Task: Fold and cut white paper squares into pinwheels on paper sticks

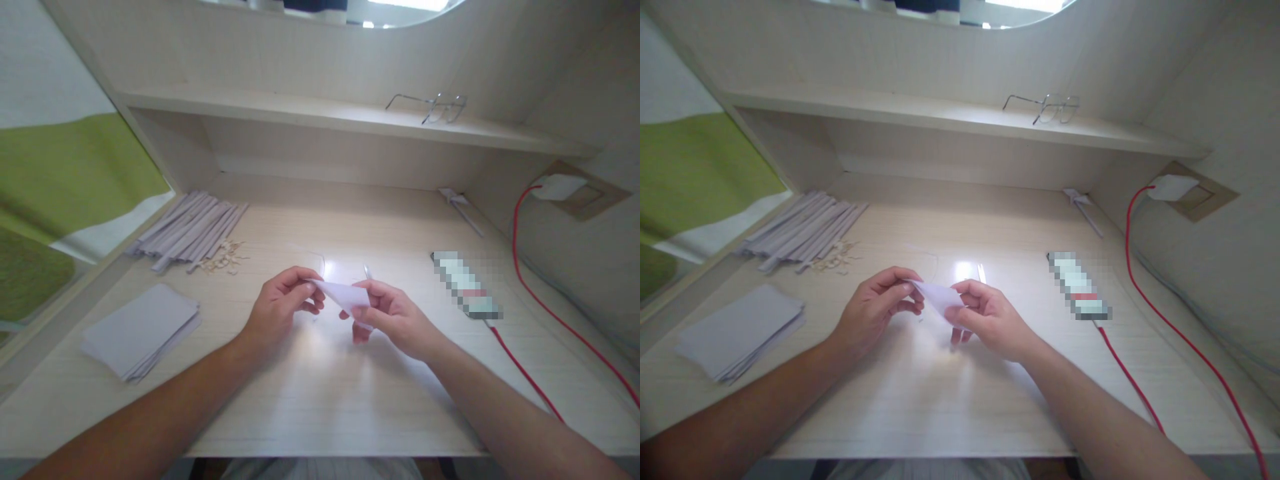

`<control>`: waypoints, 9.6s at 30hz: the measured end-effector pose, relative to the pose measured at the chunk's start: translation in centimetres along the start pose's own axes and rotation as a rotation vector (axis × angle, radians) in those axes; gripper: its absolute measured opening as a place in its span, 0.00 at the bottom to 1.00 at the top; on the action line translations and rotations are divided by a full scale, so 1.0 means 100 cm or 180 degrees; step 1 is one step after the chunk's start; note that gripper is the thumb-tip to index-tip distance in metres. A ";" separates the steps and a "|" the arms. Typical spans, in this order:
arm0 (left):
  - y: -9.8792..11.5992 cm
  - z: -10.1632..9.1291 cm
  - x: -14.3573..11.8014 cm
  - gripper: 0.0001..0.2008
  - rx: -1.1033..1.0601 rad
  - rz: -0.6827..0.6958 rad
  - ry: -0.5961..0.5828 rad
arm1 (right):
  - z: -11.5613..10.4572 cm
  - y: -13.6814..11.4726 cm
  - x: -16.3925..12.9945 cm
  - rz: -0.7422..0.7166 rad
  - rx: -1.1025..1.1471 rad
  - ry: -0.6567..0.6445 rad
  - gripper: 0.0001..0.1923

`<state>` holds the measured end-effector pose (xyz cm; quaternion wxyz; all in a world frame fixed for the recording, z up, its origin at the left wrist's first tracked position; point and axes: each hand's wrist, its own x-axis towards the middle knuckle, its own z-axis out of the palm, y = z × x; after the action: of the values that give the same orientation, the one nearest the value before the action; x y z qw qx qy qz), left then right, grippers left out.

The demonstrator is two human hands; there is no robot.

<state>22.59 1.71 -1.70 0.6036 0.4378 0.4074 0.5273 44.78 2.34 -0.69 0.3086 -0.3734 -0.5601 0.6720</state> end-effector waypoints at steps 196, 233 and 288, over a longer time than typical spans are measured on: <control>0.005 0.008 -0.014 0.06 0.2099 0.1069 -0.0442 | 0.012 0.002 -0.012 -0.1472 -0.2004 0.1165 0.04; 0.006 0.008 -0.017 0.09 0.1916 0.0680 -0.0226 | 0.010 0.000 -0.007 -0.0654 -0.0561 0.1068 0.11; 0.010 0.008 -0.016 0.10 0.1154 0.0283 -0.0223 | 0.011 0.004 -0.010 -0.1000 -0.0855 0.1425 0.10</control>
<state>22.95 0.12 -0.46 0.5048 0.5750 0.4547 0.4558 44.35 0.86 -0.83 0.4724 -0.4585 -0.6129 0.4369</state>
